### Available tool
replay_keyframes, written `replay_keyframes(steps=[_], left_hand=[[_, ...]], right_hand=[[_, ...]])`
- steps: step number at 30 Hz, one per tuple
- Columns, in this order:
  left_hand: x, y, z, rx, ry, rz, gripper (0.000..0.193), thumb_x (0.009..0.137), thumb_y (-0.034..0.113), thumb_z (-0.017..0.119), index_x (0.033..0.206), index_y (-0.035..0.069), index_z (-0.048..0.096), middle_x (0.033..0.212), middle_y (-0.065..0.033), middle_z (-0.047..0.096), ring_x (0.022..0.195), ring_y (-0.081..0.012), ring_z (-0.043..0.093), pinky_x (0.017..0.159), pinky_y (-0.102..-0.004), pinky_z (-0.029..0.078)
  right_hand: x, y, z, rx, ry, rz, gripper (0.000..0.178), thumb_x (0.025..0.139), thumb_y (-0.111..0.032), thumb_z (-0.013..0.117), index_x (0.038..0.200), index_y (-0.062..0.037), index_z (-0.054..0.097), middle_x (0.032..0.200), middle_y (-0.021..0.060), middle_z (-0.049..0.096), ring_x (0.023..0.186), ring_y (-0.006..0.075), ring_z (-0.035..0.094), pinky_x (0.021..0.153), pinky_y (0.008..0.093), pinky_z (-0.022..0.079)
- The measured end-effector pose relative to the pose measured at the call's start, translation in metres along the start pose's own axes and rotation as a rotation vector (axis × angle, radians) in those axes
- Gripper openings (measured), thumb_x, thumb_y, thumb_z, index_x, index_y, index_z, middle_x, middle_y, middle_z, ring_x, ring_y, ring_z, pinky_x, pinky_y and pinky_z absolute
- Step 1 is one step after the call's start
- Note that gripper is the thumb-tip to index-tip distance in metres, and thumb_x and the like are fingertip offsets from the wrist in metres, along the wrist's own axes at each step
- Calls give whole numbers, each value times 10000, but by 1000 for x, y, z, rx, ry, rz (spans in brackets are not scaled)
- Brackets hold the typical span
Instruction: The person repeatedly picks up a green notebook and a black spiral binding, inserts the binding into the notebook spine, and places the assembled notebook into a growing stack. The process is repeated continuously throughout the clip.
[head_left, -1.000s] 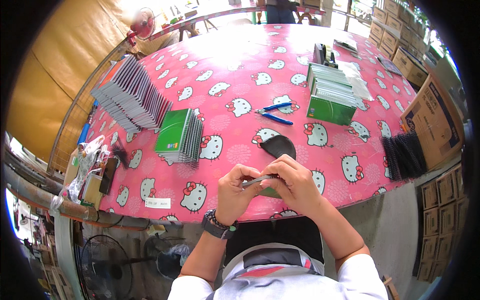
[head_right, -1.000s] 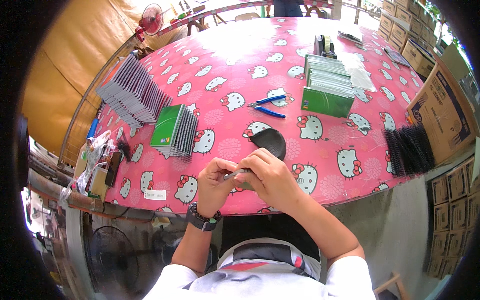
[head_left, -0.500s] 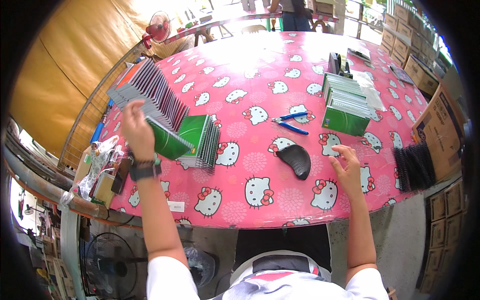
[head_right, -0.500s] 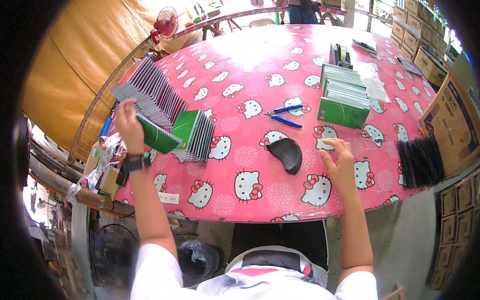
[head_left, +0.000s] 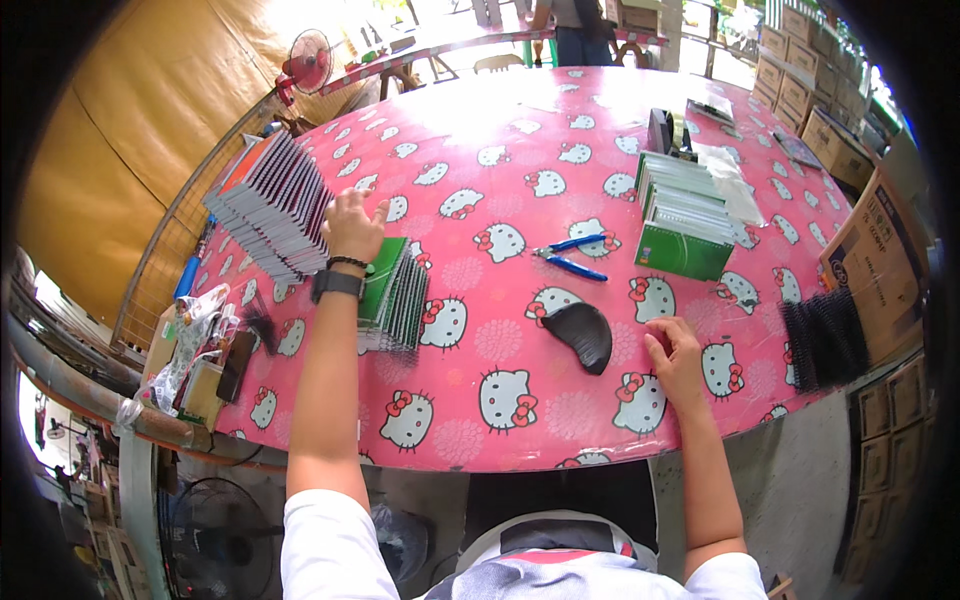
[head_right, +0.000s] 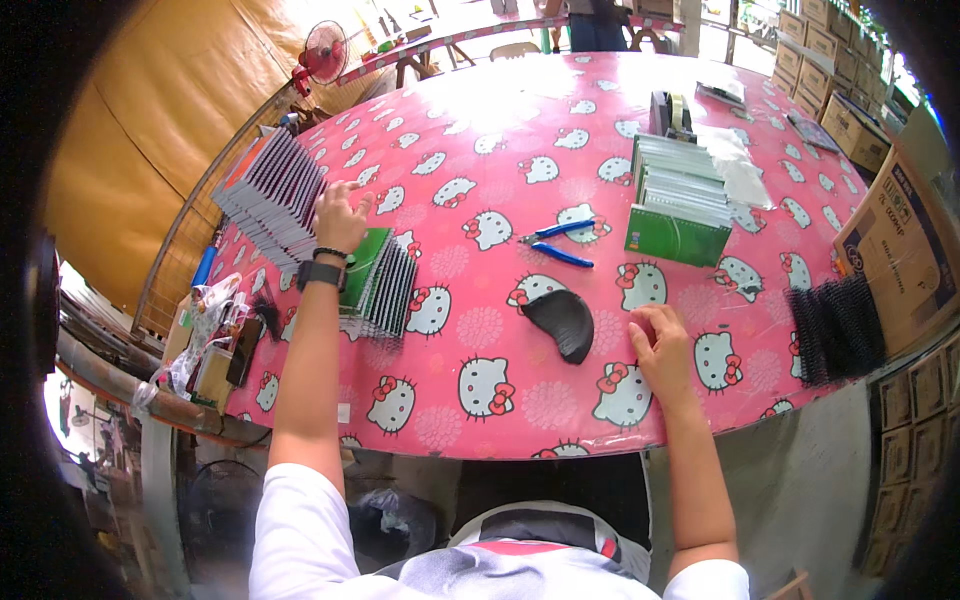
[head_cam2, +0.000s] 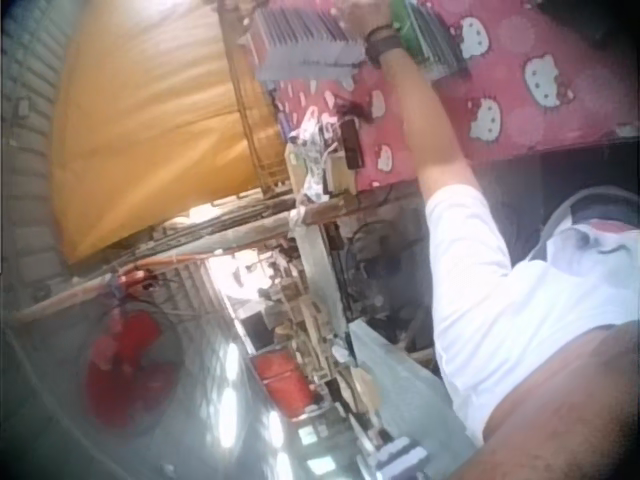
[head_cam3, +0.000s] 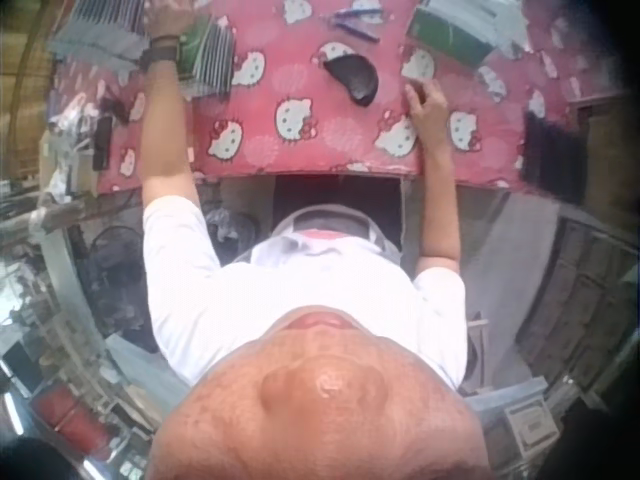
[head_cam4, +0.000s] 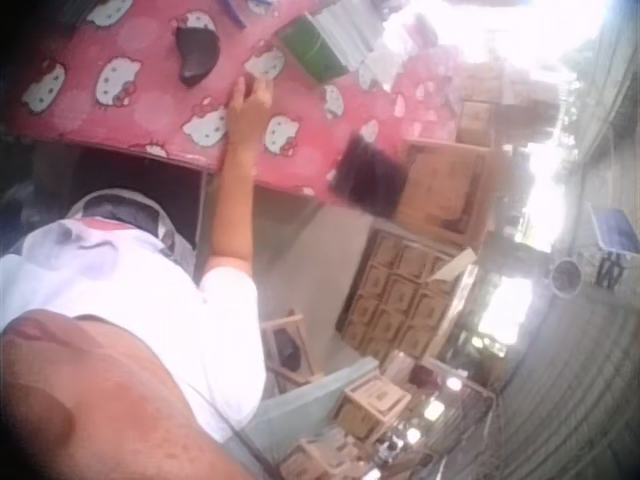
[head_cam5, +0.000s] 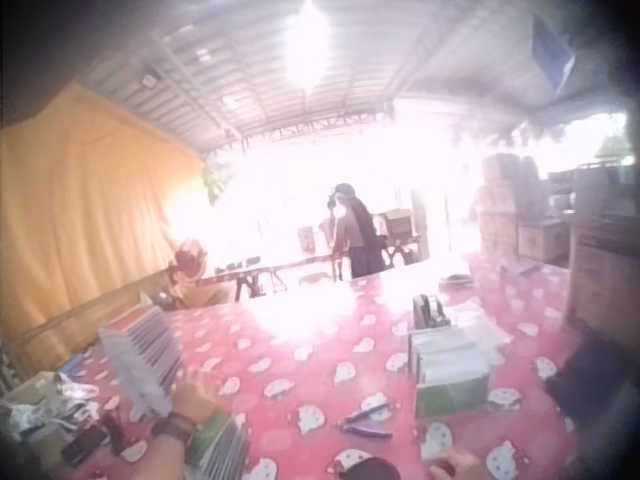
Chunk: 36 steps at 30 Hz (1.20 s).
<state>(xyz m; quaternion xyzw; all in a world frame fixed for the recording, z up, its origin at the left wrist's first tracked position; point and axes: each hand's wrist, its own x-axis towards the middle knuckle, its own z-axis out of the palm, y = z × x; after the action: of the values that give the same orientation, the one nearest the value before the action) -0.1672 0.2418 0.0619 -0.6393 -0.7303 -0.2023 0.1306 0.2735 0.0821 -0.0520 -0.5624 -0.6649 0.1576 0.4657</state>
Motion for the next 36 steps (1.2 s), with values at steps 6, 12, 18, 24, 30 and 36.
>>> replay_keyframes(steps=[6,12,18,24,30,36], left_hand=[[-82,-3,-27,-16,-312,-30,861,763,676,601,1425,172,376,1526,-190,244,1377,-420,267,1042,-629,280],[-116,14,-41,16,-309,-235,864,774,651,608,1454,191,338,1521,-202,256,1369,-409,301,1035,-631,293],[-103,28,-40,91,-363,-244,834,794,581,622,1458,203,287,1539,-163,230,1357,-405,316,1014,-619,332],[-95,18,-42,83,-436,-246,908,714,574,690,1439,220,274,1505,-155,259,1337,-409,316,1042,-536,354],[-86,19,-33,67,-477,-252,999,710,627,671,1499,263,178,1577,-92,106,1406,-365,227,1054,-622,296],[-78,11,-32,1,-486,-251,919,742,630,631,1488,260,242,1568,-100,148,1402,-372,239,1051,-642,283]], right_hand=[[-2,-2,-4,-12,8,4,182,798,-61,648,972,-10,645,1025,141,627,978,297,557,824,365,458],[4,-11,-2,31,34,49,194,786,-66,656,975,-23,653,1012,124,633,963,288,554,829,372,451],[73,7,-28,-233,179,-203,198,791,-47,644,988,-48,661,1043,73,644,984,273,555,837,383,435],[131,30,-26,-607,216,-253,255,761,-72,685,1013,-111,672,1020,23,639,1030,234,540,858,424,394],[146,41,-36,-616,159,-255,199,730,-35,690,922,-86,678,942,55,647,987,250,570,845,408,416],[143,32,-46,-532,165,-288,174,720,17,683,885,-29,653,919,104,653,945,285,596,809,382,469]])
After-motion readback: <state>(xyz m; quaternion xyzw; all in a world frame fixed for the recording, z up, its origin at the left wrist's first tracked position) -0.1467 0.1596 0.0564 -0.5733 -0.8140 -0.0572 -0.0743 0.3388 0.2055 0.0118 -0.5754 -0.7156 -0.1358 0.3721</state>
